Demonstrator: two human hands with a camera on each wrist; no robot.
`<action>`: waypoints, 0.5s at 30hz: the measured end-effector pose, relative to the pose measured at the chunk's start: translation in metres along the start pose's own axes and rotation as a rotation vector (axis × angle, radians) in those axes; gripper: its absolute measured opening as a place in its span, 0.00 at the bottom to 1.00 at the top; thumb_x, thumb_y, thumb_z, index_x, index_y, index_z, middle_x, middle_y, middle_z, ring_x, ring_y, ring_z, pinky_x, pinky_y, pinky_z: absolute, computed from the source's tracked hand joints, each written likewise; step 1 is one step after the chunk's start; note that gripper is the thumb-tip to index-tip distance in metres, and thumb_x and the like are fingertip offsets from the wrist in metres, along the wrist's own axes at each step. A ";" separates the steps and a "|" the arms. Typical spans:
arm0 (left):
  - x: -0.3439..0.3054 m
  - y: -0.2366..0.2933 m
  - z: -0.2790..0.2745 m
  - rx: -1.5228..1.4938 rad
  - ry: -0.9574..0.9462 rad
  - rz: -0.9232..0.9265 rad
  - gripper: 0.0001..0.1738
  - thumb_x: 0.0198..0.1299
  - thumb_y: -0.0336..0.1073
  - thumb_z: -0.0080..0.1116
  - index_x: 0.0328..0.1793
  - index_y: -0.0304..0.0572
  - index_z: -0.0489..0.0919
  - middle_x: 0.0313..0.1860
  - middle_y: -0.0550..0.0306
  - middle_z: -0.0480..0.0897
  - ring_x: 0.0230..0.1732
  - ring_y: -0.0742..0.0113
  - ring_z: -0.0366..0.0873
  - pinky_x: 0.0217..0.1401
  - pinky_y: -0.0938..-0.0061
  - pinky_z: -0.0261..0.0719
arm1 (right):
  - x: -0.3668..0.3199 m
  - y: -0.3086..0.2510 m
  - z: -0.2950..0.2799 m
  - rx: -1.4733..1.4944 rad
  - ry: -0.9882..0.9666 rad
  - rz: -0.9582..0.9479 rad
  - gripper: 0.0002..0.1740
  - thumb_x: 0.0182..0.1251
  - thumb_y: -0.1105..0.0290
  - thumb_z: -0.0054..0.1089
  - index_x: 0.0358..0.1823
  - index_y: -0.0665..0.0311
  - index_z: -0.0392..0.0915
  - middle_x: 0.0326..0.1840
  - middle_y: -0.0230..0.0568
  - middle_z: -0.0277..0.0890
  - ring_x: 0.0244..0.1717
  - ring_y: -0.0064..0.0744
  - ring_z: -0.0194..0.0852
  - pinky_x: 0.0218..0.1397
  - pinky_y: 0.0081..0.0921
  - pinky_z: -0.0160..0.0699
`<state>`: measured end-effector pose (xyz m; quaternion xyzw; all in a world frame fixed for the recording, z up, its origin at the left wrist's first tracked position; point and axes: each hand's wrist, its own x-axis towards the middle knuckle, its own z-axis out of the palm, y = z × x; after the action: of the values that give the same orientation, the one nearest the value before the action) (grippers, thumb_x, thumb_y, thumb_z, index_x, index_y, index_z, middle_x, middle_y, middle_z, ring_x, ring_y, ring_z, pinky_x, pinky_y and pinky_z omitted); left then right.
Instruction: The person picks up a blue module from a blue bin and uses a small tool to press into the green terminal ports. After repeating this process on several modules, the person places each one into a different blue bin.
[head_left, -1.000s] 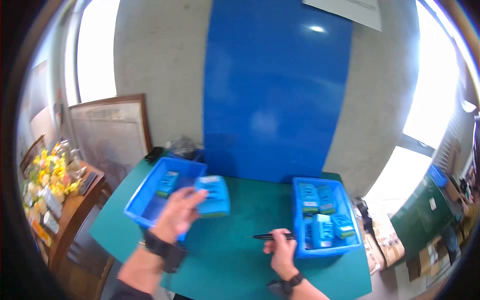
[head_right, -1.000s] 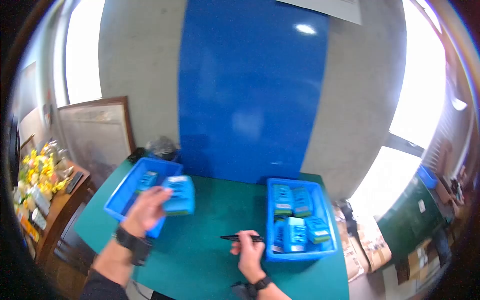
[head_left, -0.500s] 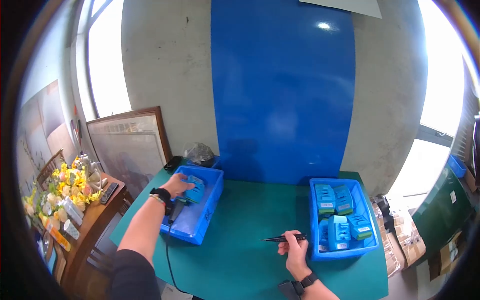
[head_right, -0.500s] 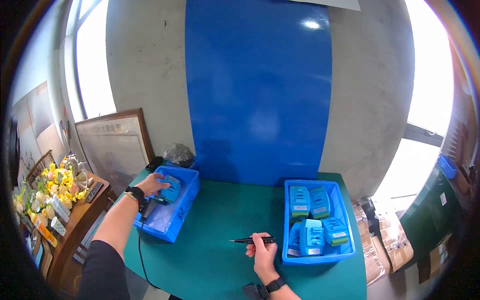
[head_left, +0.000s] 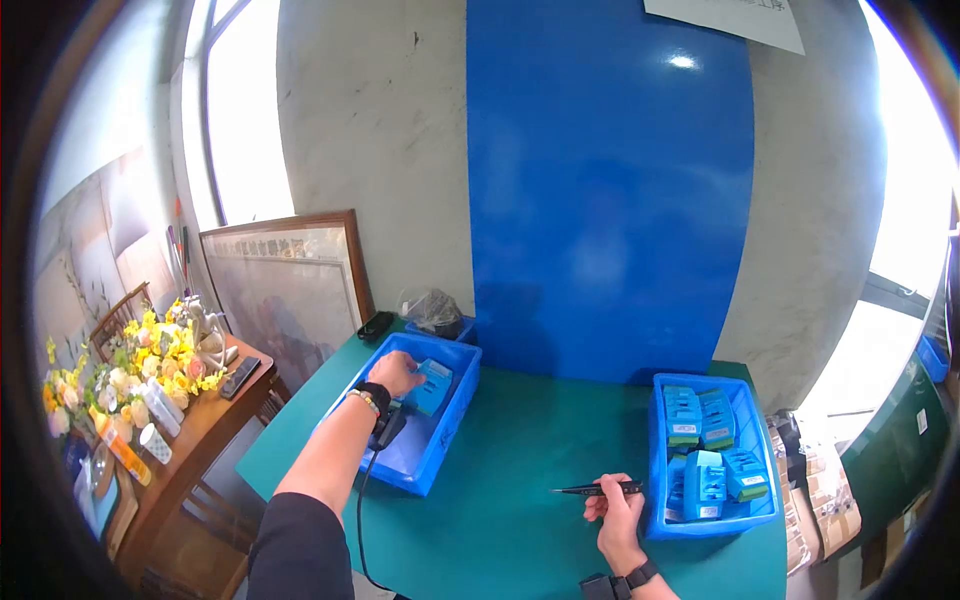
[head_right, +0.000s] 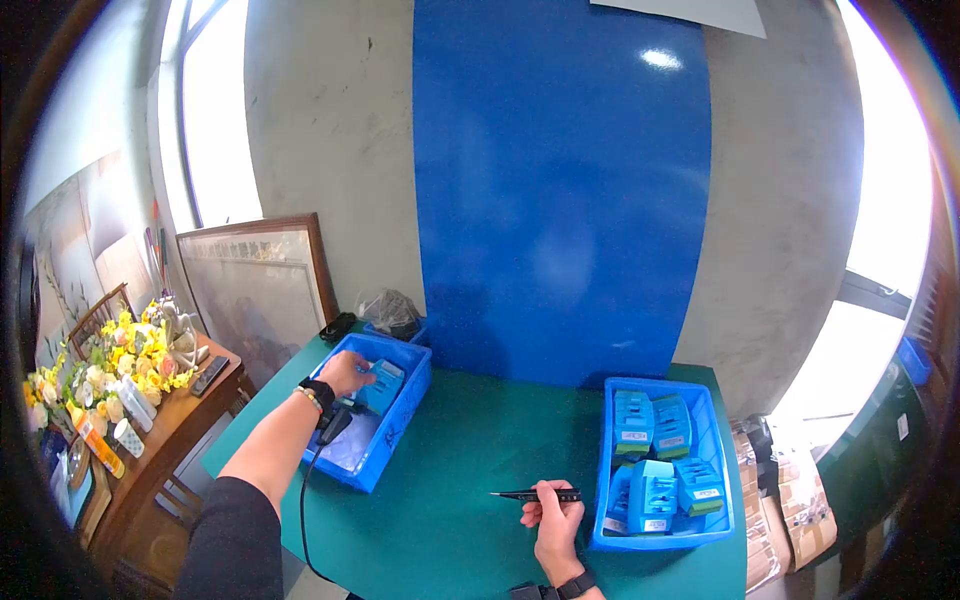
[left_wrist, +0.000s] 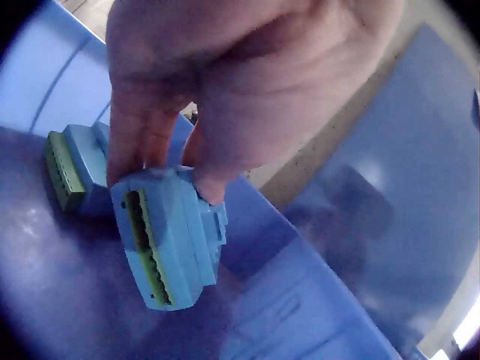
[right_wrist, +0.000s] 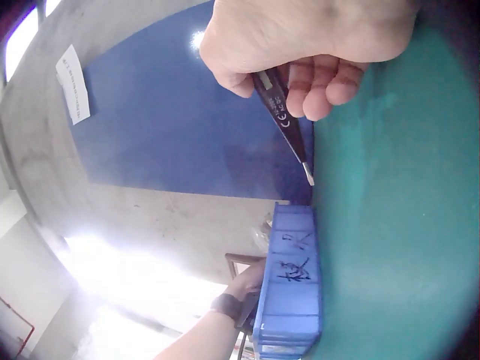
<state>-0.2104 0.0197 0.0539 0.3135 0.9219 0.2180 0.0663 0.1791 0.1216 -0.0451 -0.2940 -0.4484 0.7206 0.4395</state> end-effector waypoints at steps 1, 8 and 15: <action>-0.002 0.001 -0.004 -0.055 -0.030 -0.028 0.22 0.51 0.43 0.71 0.51 0.41 0.84 0.47 0.46 0.84 0.50 0.54 0.83 0.52 0.62 0.82 | 0.000 0.000 0.000 -0.003 -0.003 0.005 0.11 0.69 0.64 0.56 0.32 0.64 0.74 0.18 0.38 0.74 0.13 0.25 0.69 0.16 0.19 0.67; 0.000 -0.004 0.013 -0.190 -0.306 0.089 0.30 0.51 0.47 0.70 0.53 0.29 0.80 0.42 0.43 0.84 0.36 0.57 0.83 0.41 0.69 0.84 | -0.002 -0.002 0.002 0.006 -0.020 0.002 0.10 0.69 0.65 0.57 0.33 0.64 0.75 0.19 0.36 0.75 0.13 0.22 0.70 0.15 0.17 0.66; -0.001 0.014 0.007 0.173 -0.056 0.316 0.33 0.45 0.52 0.70 0.48 0.29 0.82 0.50 0.36 0.82 0.54 0.48 0.80 0.57 0.58 0.76 | -0.004 -0.006 0.005 0.022 0.035 0.056 0.08 0.67 0.66 0.61 0.36 0.64 0.78 0.28 0.33 0.77 0.22 0.21 0.75 0.20 0.18 0.75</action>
<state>-0.1998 0.0316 0.0542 0.4651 0.8742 0.1366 0.0295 0.1795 0.1173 -0.0375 -0.3142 -0.4241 0.7322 0.4304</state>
